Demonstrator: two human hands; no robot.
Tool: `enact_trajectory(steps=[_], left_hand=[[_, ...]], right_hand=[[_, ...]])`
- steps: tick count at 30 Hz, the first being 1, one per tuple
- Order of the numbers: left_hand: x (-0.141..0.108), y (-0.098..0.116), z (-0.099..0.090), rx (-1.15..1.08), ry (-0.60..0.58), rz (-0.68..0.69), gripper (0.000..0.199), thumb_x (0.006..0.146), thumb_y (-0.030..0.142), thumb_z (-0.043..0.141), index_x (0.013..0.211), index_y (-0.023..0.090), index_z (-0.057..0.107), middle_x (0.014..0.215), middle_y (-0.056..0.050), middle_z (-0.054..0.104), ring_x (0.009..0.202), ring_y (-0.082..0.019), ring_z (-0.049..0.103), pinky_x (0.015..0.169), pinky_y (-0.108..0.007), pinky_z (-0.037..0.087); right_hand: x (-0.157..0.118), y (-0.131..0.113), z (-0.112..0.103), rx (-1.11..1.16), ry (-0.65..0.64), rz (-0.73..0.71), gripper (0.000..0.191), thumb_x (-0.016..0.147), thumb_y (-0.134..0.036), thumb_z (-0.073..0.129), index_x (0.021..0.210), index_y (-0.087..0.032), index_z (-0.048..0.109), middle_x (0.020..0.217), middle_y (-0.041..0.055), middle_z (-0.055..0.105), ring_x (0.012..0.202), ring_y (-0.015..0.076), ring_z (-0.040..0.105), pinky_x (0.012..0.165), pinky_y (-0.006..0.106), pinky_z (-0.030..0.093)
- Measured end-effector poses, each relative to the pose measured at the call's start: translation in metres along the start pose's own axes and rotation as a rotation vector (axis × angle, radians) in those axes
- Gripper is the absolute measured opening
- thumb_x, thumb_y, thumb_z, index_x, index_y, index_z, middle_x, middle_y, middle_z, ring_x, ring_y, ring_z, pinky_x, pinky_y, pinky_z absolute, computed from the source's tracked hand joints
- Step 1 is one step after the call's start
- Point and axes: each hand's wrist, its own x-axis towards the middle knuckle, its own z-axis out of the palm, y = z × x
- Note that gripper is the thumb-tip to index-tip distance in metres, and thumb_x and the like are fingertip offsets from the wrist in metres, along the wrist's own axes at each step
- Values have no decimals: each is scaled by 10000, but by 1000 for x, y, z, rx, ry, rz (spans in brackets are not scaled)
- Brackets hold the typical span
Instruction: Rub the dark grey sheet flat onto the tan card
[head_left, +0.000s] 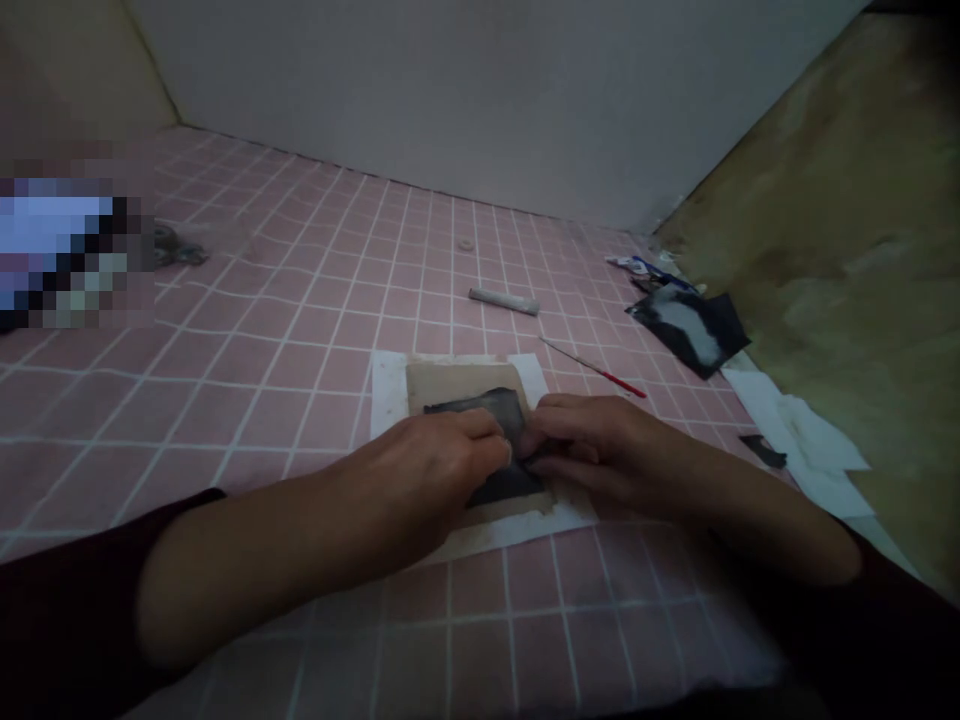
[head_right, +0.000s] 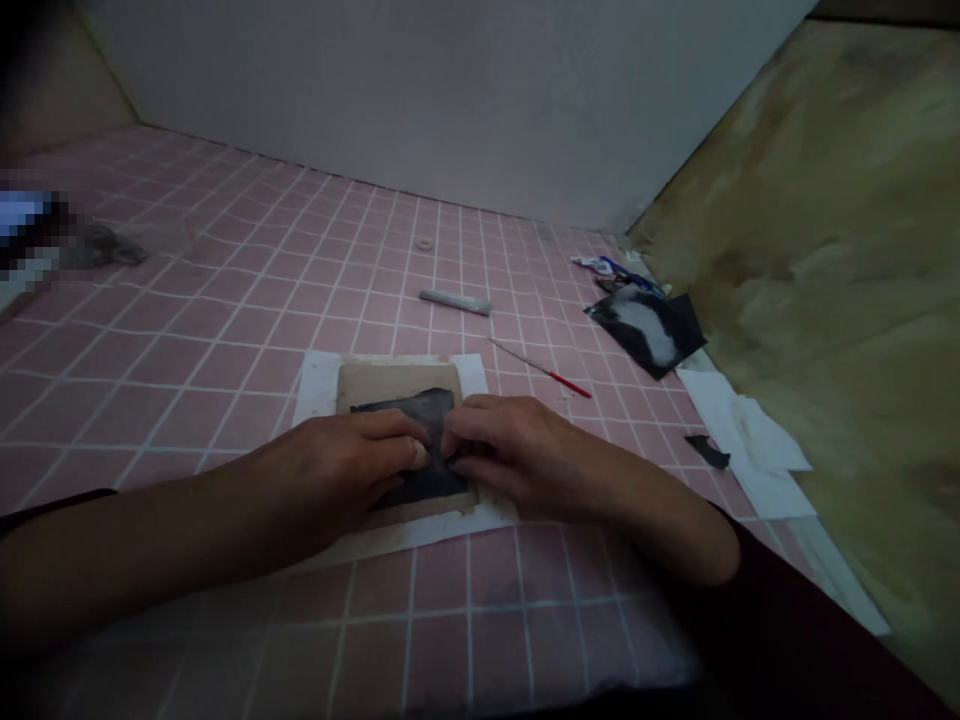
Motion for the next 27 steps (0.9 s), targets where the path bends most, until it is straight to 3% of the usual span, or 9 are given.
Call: enact_trajectory(steps=[6,11,15,18,22,27], left_hand=[[4,-4,-9,-69,-13,-91,58,855,128,534,837,161,578,913,-17,545,728,-117,539,637,-248,440],[6,-5,-12,-55,-32,-93,106,802,106,575,888,166,581,969,-19,549,760,-126,545,642,-256,434],[7,-6,-13,-70,-26,-79,73,809,99,560,829,158,596,927,-17,552,762,-125,545,653,-253,433],[7,-4,-14,-69,-35,-90,68,816,99,555,817,155,594,922,-16,554,775,-124,549,666,-247,437],[8,-3,-15,-52,-39,-100,105,791,92,583,870,159,594,959,-19,557,765,-121,547,641,-237,427],[7,-3,-15,-69,-41,-100,76,810,86,566,833,154,593,944,-20,555,790,-124,551,676,-242,436]], right_hand=[[-1,-20,16,-21,27,-12,111,918,-87,479,926,-169,555,922,30,566,789,119,530,703,243,424],[-7,-22,13,-101,-20,101,121,914,-112,497,834,-195,534,830,-1,557,712,114,522,624,244,387],[-5,-25,21,-96,64,32,143,946,-146,454,867,-183,567,908,35,561,748,123,529,663,254,419],[-7,-27,22,-103,30,37,148,941,-140,445,901,-195,577,948,45,565,749,129,534,642,257,420],[-12,-25,17,-164,1,124,109,908,-123,500,843,-205,527,848,8,555,696,120,519,605,251,381],[-11,-25,22,-137,18,46,138,888,-67,450,889,-203,476,862,11,542,680,118,486,604,247,376]])
